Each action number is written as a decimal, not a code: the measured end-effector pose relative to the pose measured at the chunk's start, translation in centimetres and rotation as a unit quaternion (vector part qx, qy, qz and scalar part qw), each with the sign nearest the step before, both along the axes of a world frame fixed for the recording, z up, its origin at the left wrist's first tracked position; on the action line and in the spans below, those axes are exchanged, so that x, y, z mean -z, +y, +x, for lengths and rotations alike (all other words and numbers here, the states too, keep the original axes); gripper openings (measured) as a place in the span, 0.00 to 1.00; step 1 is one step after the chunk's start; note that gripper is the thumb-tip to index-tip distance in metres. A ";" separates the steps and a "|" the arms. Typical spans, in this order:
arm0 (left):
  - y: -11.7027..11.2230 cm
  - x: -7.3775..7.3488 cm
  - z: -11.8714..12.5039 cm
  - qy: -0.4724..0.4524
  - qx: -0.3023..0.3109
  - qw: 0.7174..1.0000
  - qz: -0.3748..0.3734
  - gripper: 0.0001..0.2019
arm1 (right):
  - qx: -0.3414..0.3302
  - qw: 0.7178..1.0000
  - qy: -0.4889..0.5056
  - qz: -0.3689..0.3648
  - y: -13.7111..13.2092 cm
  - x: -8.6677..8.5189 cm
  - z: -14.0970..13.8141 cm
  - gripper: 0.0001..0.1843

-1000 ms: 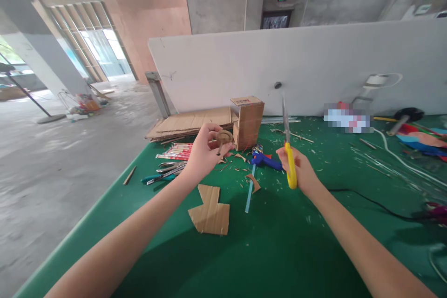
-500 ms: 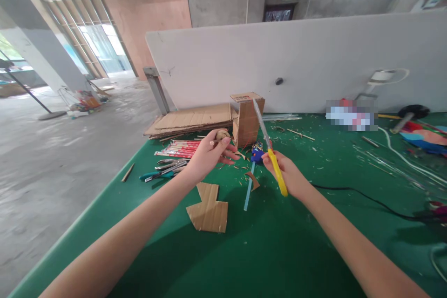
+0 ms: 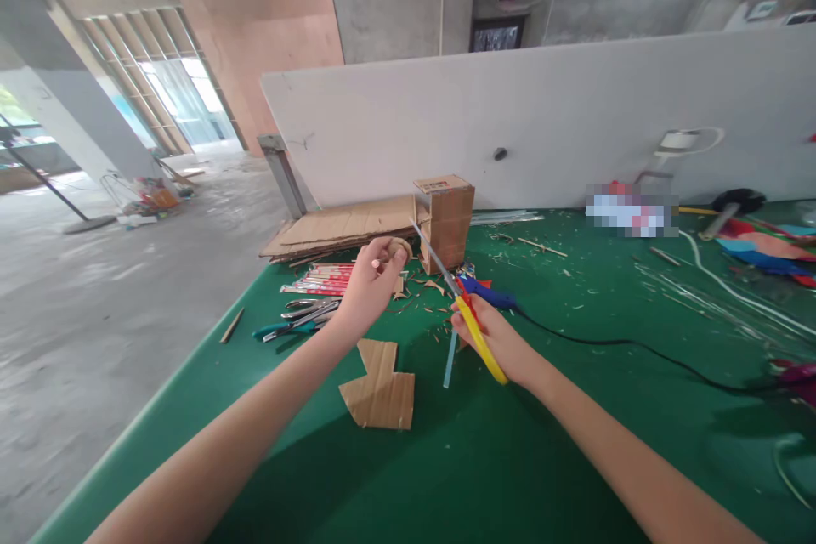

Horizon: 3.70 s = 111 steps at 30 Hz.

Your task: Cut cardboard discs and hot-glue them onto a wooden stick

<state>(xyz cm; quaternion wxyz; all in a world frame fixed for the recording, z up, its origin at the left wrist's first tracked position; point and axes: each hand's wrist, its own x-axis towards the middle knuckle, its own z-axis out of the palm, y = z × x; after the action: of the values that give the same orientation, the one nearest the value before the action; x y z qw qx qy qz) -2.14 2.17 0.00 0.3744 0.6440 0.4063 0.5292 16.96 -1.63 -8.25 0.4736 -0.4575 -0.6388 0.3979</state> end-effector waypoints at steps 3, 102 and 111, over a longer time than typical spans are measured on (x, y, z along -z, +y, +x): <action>-0.3 -0.4 0.0 -0.061 0.002 0.998 -0.027 0.11 | -0.006 1.000 -0.017 0.012 -0.3 -0.2 -0.2 0.15; -0.4 -0.7 -0.8 0.050 0.097 0.994 -0.017 0.12 | -0.079 0.980 -0.184 0.007 -1.4 -2.6 0.4 0.23; -0.3 -0.9 -1.0 0.055 0.104 0.993 -0.024 0.12 | -0.060 0.965 -0.253 0.019 -1.6 -2.7 0.3 0.19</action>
<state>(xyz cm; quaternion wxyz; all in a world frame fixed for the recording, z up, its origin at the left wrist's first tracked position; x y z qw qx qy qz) -3.13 1.84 0.94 0.4196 0.7016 0.3703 0.4412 17.23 -3.23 -5.51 0.2804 -0.4950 -0.7716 0.2847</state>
